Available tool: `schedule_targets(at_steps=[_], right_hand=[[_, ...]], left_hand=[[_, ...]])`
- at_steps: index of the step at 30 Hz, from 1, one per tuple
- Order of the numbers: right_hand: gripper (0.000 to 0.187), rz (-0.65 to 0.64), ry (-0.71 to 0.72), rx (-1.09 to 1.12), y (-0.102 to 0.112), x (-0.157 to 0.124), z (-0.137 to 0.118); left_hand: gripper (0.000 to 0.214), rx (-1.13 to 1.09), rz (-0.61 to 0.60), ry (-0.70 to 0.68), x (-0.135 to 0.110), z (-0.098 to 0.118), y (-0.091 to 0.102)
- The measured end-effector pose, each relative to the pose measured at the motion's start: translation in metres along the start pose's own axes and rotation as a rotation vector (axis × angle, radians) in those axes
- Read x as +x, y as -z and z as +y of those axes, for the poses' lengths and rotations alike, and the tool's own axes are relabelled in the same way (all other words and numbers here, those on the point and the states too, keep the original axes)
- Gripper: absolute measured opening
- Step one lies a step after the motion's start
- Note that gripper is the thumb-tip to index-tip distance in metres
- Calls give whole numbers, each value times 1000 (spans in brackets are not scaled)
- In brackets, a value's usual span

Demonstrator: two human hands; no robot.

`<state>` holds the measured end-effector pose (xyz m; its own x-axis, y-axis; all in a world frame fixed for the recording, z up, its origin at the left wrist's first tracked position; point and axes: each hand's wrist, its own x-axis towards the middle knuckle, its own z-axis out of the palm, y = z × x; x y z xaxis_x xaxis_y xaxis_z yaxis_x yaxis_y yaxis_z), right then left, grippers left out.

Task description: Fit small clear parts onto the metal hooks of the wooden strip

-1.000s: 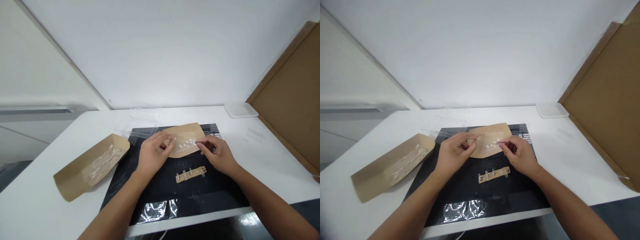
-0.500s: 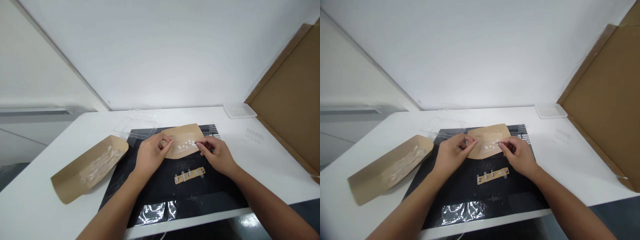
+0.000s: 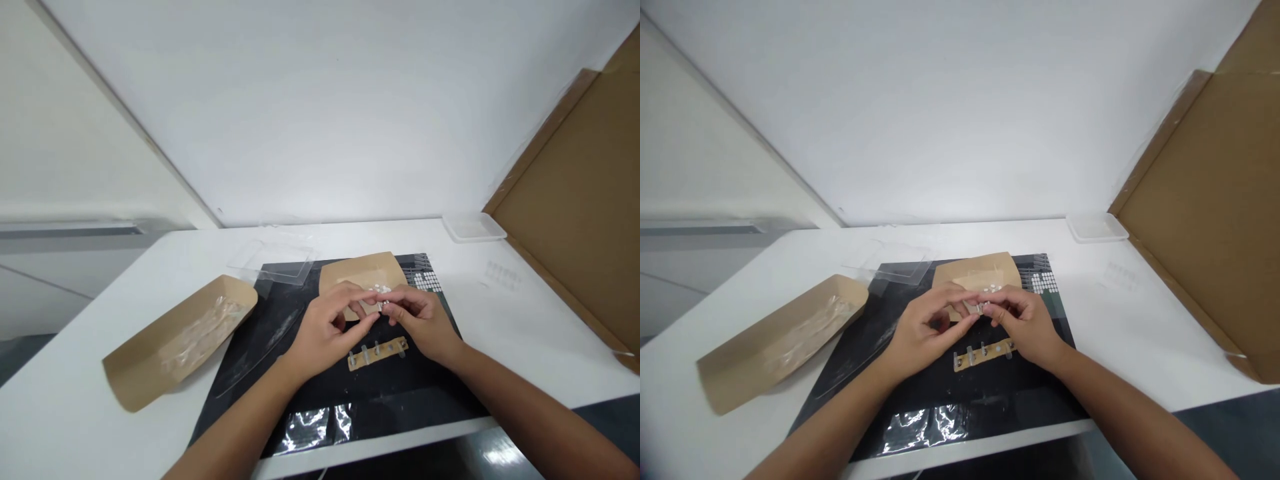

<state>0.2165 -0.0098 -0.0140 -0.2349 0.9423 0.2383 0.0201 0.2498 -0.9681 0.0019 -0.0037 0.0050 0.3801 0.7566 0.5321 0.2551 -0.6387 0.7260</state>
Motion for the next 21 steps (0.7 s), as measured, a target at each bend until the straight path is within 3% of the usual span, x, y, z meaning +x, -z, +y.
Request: schedule_targets(at_steps=[5,12,21], right_hand=[[29,-80,-139,199,0,2,2],[20,-233,-228,313,4,3,3],[24,-419,-362,325,16,3,-9]], left_hand=[[31,-36,6,-118,0,-3,1],[25,-11,1,-241,0,-9,0],[26,-140,-158,-263,0,-9,7]])
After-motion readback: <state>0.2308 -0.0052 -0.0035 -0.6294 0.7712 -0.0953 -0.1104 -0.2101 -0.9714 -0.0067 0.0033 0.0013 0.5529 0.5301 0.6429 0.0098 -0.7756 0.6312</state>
